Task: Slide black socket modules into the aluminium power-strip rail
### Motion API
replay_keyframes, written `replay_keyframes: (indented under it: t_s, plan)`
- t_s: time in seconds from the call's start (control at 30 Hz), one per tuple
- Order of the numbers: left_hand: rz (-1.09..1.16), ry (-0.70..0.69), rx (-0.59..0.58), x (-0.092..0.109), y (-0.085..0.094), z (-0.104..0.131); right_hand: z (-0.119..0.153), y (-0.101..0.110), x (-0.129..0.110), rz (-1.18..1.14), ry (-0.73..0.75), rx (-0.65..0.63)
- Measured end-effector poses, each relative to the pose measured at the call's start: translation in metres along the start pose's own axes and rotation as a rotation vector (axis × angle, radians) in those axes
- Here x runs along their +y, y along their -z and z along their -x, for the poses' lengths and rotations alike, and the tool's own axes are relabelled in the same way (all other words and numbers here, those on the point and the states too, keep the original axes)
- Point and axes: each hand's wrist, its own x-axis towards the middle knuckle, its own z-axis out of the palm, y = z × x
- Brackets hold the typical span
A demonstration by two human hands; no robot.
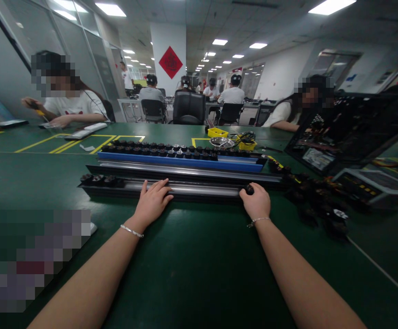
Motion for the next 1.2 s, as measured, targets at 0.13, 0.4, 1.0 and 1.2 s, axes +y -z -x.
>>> replay_keyframes:
  t_s: [0.13, 0.4, 1.0, 1.2]
  plan:
    - [0.006, 0.004, -0.005, 0.0, 0.001, 0.0, 0.0, 0.001, 0.0, 0.004, -0.028, -0.002]
    - [0.019, 0.003, -0.005, 0.0, 0.001, 0.0, 0.001, 0.005, -0.001, 0.045, -0.092, -0.055]
    - [0.022, 0.001, -0.009, -0.001, 0.0, -0.001, 0.002, 0.02, -0.014, 0.074, -0.314, -0.167]
    - [0.026, 0.005, -0.007, -0.001, 0.0, -0.001, 0.003, 0.017, -0.009, 0.058, -0.29, -0.119]
